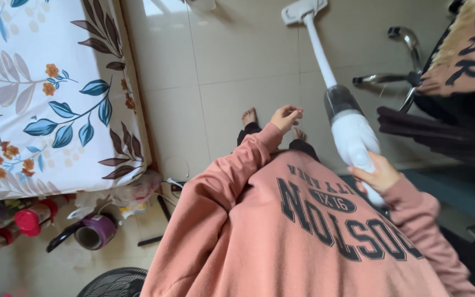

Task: Vacuuming the floor and organizing a standing fan and power strips.

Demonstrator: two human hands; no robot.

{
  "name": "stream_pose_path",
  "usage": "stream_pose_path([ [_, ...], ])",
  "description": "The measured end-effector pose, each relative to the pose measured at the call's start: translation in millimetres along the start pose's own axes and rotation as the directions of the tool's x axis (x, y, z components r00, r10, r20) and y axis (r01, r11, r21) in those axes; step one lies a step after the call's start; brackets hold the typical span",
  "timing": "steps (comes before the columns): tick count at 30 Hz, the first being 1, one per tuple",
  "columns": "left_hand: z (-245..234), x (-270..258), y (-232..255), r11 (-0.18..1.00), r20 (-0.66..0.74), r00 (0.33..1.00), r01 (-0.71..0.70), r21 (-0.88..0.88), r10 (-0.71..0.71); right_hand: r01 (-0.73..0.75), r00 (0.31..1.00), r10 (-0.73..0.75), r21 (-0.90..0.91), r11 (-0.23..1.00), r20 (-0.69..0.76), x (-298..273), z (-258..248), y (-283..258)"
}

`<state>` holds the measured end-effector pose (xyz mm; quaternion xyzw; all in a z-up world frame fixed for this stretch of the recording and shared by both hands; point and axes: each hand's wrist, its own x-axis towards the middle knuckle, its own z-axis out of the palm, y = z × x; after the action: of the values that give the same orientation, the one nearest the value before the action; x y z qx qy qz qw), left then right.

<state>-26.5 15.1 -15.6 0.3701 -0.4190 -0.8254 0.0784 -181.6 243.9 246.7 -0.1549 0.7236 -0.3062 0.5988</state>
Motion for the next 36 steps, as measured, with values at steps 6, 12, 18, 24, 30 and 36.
stream_pose_path([
  [6,50.3,4.3,-10.6,0.999,-0.122,0.992,0.023,0.024,-0.020,-0.115,0.987,0.124,-0.095,0.989,0.103,-56.3,-80.6,-9.2],
  [12,102.9,14.7,-41.9,0.999,-0.137,0.991,0.002,-0.045,-0.008,-0.240,0.959,0.266,-0.221,0.945,0.101,-77.2,-160.9,3.0],
  [18,148.3,-6.8,-34.2,0.998,-0.165,0.986,0.021,-0.063,-0.031,-0.166,0.984,0.171,-0.090,0.982,0.052,-75.8,-222.0,34.5],
  [24,169.2,-26.3,-30.3,0.999,-0.198,0.980,0.030,-0.033,-0.036,-0.157,0.987,0.157,-0.034,0.987,0.010,-82.4,-251.0,23.2],
  [30,178.4,-21.8,-51.5,0.999,-0.225,0.974,0.005,-0.042,-0.015,-0.168,0.985,0.173,-0.118,0.979,0.029,-98.1,-297.4,42.3],
  [36,182.1,-38.1,-43.6,0.998,-0.262,0.965,0.012,-0.059,-0.027,-0.267,0.956,0.290,-0.292,0.919,0.037,-113.8,-339.7,56.9],
])
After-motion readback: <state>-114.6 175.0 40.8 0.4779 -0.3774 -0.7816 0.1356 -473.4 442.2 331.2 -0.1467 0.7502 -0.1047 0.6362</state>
